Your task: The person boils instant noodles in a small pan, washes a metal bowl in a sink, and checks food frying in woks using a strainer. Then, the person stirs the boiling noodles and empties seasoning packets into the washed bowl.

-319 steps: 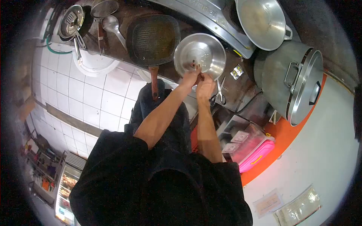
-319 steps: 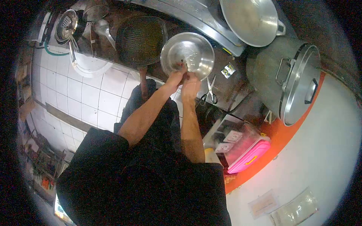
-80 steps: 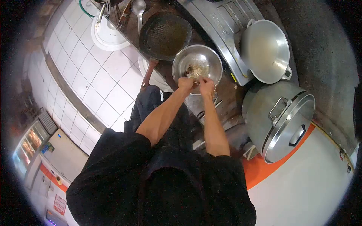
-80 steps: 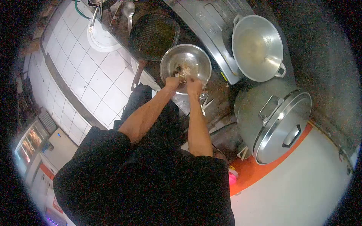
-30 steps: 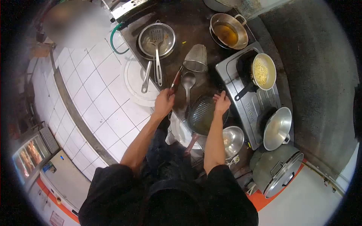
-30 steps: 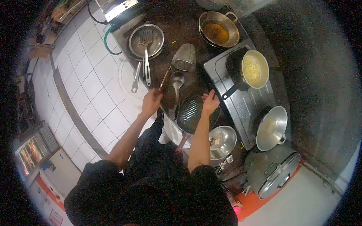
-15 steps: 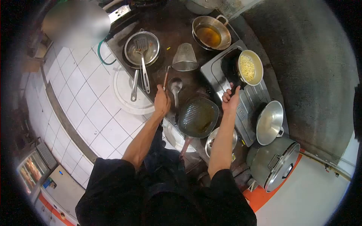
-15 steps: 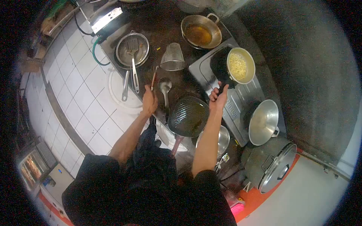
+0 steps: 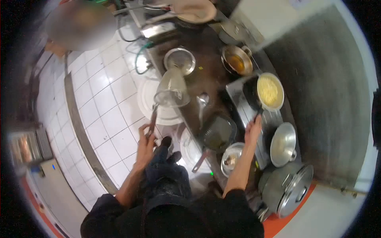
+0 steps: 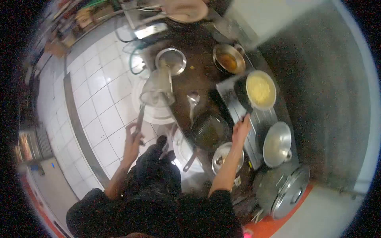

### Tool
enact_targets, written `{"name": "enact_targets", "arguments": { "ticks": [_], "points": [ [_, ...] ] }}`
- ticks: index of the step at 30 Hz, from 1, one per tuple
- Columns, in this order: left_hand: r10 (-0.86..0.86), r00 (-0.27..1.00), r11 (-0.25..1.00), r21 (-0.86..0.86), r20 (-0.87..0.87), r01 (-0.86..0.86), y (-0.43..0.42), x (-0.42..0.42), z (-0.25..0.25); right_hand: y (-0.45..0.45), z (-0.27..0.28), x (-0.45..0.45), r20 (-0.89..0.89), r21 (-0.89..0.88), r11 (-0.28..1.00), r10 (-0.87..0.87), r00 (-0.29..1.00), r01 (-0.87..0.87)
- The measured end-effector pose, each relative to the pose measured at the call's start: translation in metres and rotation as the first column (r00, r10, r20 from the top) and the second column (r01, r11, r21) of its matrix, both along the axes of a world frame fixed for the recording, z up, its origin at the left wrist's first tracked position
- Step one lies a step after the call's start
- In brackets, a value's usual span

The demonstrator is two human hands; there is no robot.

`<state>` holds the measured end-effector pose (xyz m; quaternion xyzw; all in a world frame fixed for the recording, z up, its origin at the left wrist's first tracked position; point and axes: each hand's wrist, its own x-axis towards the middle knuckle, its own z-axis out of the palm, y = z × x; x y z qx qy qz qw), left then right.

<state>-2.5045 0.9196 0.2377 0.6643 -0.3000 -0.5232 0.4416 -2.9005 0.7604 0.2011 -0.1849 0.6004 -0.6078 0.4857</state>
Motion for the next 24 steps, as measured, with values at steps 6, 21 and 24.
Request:
{"name": "enact_targets", "arguments": {
  "ticks": [6,21,24],
  "points": [
    [0.231,0.959,0.972,-0.004,0.162,-0.233,0.115,0.138,-0.031,0.112,0.055,0.115,0.026,0.118,0.987,0.108,0.994,-0.111],
    [0.776,0.613,0.631,0.185,-0.152,-0.753,0.18,0.551,-0.174,0.193,0.055,0.539,0.098,0.318,0.746,0.588,0.803,-0.585],
    [0.765,0.642,0.643,0.137,-0.055,-0.754,0.208,0.637,-0.241,0.162,0.052,0.654,0.083,0.315,0.606,0.749,0.657,-0.73]
  ]
}}
